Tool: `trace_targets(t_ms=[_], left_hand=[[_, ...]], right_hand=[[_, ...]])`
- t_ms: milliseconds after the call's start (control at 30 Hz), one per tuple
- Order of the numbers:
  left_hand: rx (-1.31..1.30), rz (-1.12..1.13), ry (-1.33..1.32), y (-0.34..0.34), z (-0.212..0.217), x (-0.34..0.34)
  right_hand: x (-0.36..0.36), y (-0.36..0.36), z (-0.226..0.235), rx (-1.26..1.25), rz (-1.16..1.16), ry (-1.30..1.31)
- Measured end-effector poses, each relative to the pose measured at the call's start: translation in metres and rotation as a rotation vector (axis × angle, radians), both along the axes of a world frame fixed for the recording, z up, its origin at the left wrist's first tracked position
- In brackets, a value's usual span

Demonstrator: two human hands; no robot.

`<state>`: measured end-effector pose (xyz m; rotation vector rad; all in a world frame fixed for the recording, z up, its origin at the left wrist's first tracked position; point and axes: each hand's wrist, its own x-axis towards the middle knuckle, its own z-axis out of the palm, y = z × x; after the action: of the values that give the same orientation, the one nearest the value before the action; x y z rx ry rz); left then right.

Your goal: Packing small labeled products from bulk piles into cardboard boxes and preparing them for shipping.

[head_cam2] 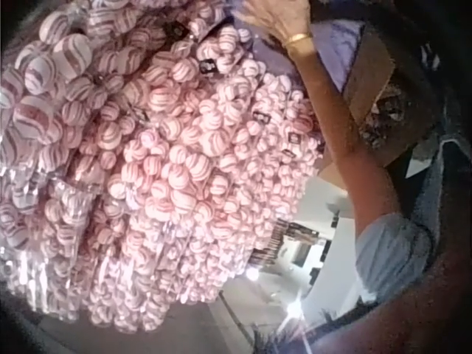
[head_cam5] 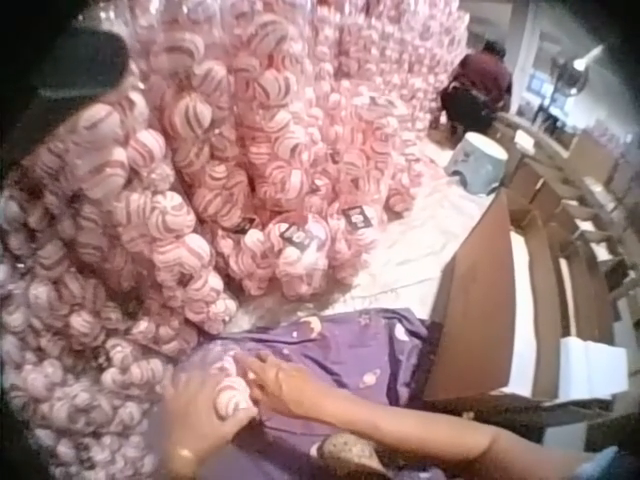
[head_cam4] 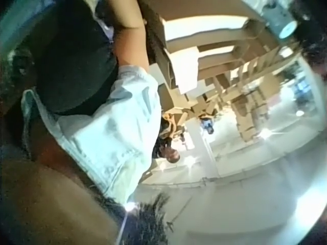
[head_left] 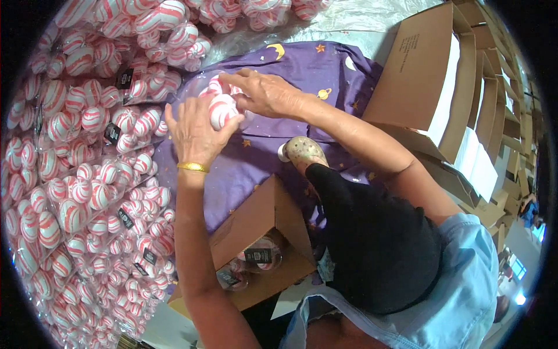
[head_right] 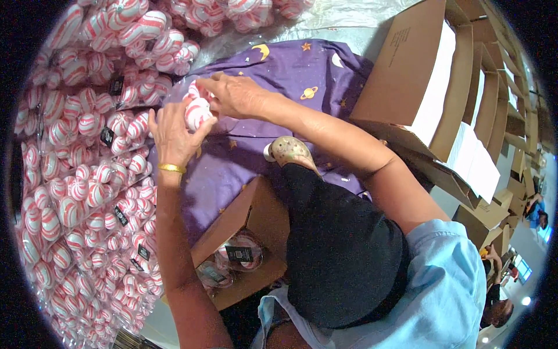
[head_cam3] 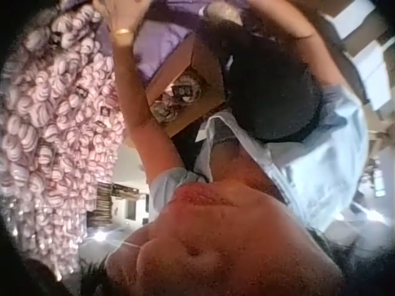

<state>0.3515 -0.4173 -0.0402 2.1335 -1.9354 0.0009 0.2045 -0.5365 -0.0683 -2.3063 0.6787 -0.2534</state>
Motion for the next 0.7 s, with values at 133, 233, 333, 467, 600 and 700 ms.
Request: trace_targets(t_ms=[133,233,333,467,600,700], left_hand=[[0.182,0.062,-0.065,0.001,0.005,-0.001],[0.150,0.077,-0.046,-0.003,-0.004,0.003],[0.102,-0.058,0.205,0.007,-0.001,0.017],[0.205,-0.068,0.424,0.010,-0.006,0.042],[0.261,-0.132,0.499,0.006,0.001,0.054],[0.300,-0.119,0.382,0.000,0.006,0.046]], right_hand=[[-0.005,-0.001,0.003,0.095,0.111,-0.040],[-0.005,0.000,-0.002,0.090,0.091,-0.095],[-0.003,0.002,-0.006,0.084,0.025,-0.110],[0.001,0.003,-0.002,0.069,0.011,-0.077],[0.008,0.006,-0.002,0.056,0.013,-0.056],[0.008,0.012,-0.001,-0.024,-0.011,-0.012]])
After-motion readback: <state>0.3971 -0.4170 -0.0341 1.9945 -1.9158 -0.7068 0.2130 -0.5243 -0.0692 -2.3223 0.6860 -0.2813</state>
